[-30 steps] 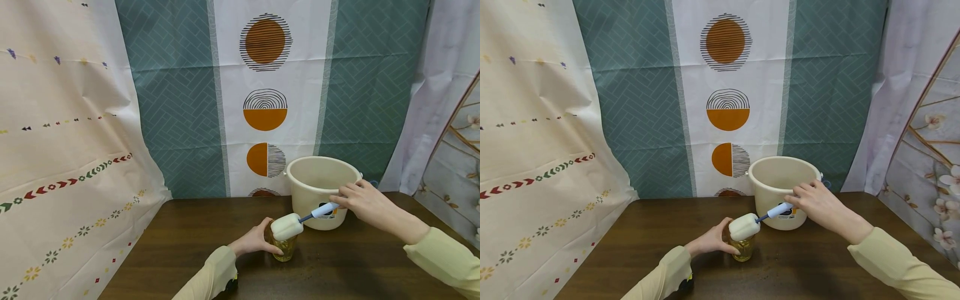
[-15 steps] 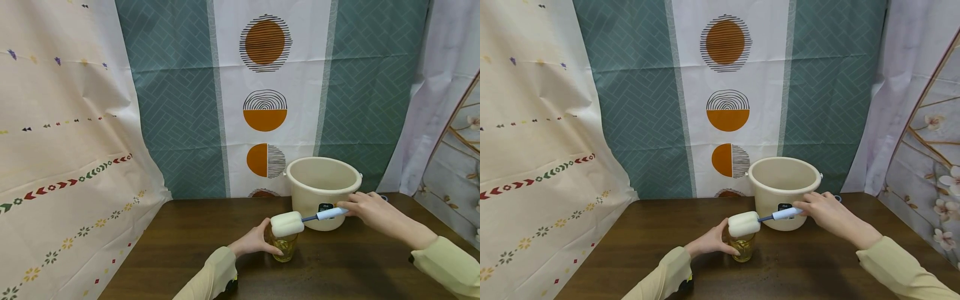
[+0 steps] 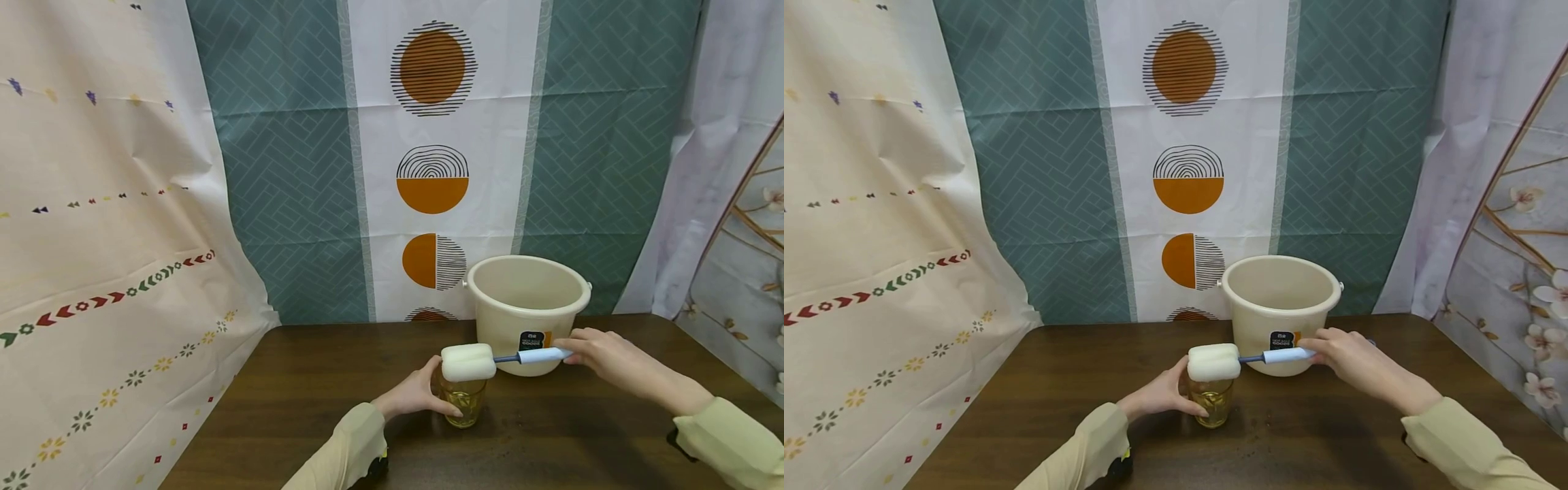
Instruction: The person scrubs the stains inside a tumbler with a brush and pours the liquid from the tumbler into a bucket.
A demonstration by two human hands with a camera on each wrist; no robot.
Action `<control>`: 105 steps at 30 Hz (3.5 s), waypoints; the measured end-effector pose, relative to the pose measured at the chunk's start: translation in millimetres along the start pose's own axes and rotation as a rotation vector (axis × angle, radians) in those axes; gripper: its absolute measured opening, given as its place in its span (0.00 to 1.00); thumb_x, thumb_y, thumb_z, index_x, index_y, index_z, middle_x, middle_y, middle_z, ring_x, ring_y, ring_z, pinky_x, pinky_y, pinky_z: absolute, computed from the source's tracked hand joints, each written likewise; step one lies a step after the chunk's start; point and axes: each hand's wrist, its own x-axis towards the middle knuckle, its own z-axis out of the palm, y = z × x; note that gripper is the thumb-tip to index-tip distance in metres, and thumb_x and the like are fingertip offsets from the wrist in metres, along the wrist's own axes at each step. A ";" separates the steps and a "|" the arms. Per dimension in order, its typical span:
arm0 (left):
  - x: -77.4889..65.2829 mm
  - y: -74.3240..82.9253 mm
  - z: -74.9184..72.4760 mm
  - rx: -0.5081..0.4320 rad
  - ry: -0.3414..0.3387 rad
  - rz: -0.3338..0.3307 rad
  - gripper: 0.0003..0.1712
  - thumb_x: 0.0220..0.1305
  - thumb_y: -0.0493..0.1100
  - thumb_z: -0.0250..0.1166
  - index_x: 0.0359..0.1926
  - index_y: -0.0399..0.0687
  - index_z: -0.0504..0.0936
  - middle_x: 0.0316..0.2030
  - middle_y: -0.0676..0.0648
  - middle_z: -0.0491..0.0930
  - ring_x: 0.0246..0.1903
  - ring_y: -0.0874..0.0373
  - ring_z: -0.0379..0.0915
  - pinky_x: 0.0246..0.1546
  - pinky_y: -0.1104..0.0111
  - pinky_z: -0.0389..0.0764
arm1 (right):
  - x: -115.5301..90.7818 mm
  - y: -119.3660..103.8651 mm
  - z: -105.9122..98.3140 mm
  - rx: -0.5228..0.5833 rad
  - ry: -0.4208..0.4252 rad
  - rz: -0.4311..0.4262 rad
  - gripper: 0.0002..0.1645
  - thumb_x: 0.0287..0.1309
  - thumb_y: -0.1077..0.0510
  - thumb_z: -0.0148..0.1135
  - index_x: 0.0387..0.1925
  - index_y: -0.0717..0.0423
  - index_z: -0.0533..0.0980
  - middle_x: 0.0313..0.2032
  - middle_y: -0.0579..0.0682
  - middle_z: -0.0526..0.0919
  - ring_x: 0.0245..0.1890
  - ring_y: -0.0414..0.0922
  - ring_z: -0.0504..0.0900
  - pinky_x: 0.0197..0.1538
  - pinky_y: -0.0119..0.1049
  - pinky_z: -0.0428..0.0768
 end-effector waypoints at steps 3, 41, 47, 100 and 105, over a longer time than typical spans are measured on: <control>0.0 -0.8 0.2 -0.036 -0.015 0.015 0.44 0.43 0.46 0.74 0.59 0.54 0.59 0.48 0.55 0.71 0.47 0.61 0.68 0.46 0.65 0.67 | -2.0 -1.7 0.3 0.023 -0.011 0.022 0.25 0.32 0.68 0.72 0.39 0.53 0.79 0.30 0.35 0.72 0.26 0.31 0.70 0.25 0.28 0.70; 0.7 -0.7 1.0 -0.044 -0.028 0.069 0.40 0.45 0.42 0.73 0.57 0.44 0.62 0.45 0.50 0.75 0.42 0.60 0.72 0.39 0.69 0.71 | -94.9 42.4 0.6 0.177 0.005 0.177 0.25 0.35 0.71 0.69 0.40 0.50 0.78 0.27 0.32 0.72 0.25 0.29 0.67 0.27 0.21 0.62; 0.2 0.7 0.4 -0.059 -0.034 0.067 0.40 0.45 0.42 0.73 0.57 0.45 0.61 0.46 0.50 0.75 0.42 0.61 0.72 0.40 0.68 0.70 | -111.7 53.1 7.5 0.222 -0.013 0.161 0.24 0.36 0.70 0.69 0.40 0.48 0.79 0.27 0.32 0.72 0.26 0.29 0.66 0.26 0.21 0.62; 1.2 -2.2 1.5 -0.060 -0.026 0.072 0.39 0.44 0.41 0.74 0.56 0.44 0.62 0.44 0.51 0.75 0.41 0.60 0.72 0.39 0.69 0.71 | -140.9 53.8 43.7 0.410 -0.170 0.136 0.17 0.40 0.63 0.70 0.38 0.54 0.80 0.31 0.36 0.73 0.27 0.31 0.69 0.24 0.29 0.68; 0.9 -2.5 1.8 -0.068 -0.028 0.072 0.39 0.44 0.41 0.74 0.56 0.45 0.62 0.44 0.50 0.75 0.41 0.60 0.72 0.39 0.69 0.71 | -137.5 51.1 41.5 0.409 -0.209 0.175 0.17 0.42 0.60 0.70 0.39 0.56 0.79 0.32 0.36 0.73 0.28 0.31 0.70 0.24 0.31 0.68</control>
